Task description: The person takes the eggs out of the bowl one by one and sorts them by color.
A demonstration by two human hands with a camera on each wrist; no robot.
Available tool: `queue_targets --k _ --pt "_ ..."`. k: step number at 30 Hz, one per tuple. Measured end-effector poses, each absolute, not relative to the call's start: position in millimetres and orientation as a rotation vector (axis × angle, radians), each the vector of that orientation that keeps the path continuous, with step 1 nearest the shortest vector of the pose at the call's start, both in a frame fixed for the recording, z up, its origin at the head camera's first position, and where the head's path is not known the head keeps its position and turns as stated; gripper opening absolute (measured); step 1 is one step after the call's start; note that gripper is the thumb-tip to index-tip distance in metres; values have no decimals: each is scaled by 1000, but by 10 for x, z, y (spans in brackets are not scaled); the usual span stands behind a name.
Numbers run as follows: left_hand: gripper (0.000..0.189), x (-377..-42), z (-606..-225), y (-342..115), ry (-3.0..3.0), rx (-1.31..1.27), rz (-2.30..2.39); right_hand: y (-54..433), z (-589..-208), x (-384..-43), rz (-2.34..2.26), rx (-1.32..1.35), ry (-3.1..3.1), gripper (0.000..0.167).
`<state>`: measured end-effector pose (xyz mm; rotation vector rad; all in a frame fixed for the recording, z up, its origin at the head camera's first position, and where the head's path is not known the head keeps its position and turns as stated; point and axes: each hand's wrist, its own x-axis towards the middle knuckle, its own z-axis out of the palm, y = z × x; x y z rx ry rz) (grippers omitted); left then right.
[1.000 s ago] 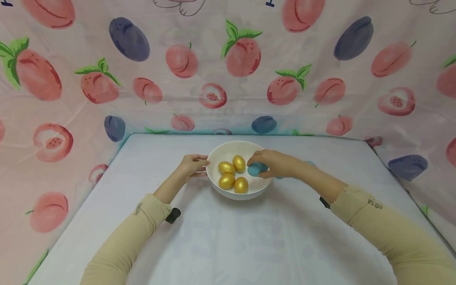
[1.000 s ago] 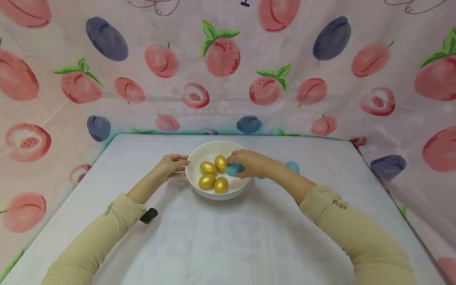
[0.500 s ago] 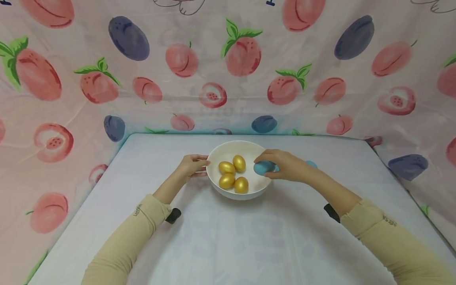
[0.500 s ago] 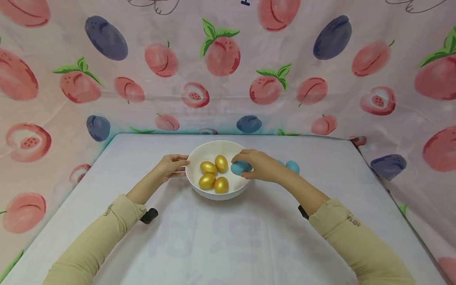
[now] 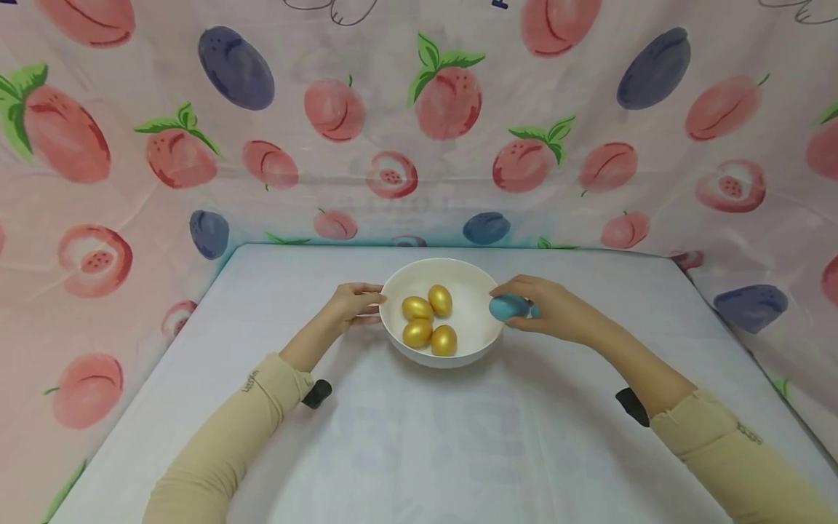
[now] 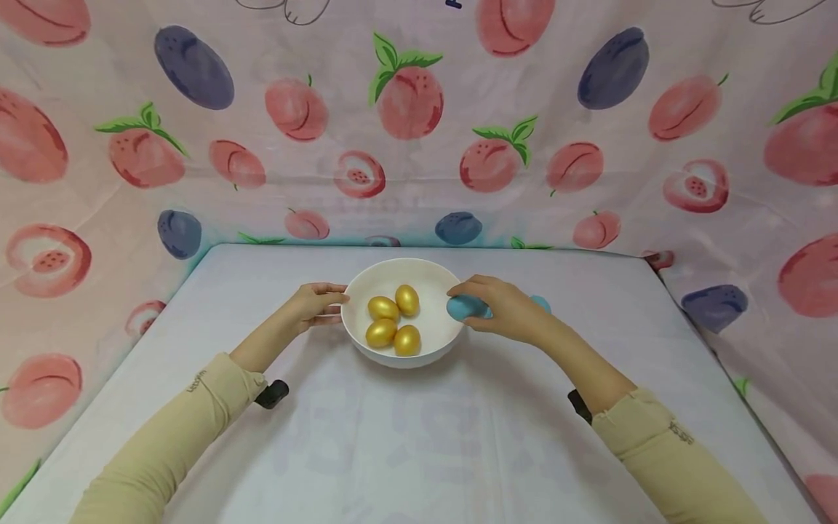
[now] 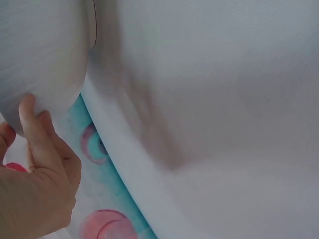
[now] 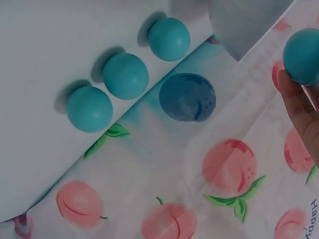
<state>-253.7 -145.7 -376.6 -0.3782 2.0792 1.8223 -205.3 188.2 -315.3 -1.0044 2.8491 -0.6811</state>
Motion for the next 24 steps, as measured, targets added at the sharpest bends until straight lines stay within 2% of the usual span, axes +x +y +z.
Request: queue_targets --k 13,24 --pt "42 -2532 -3699 -1440 2057 -418 1809 2207 -3236 -2019 -748 -1000 2925 43" --pt "44 -2545 -3683 -1433 2062 -417 1807 2516 -3389 -2110 -770 -888 3007 46"
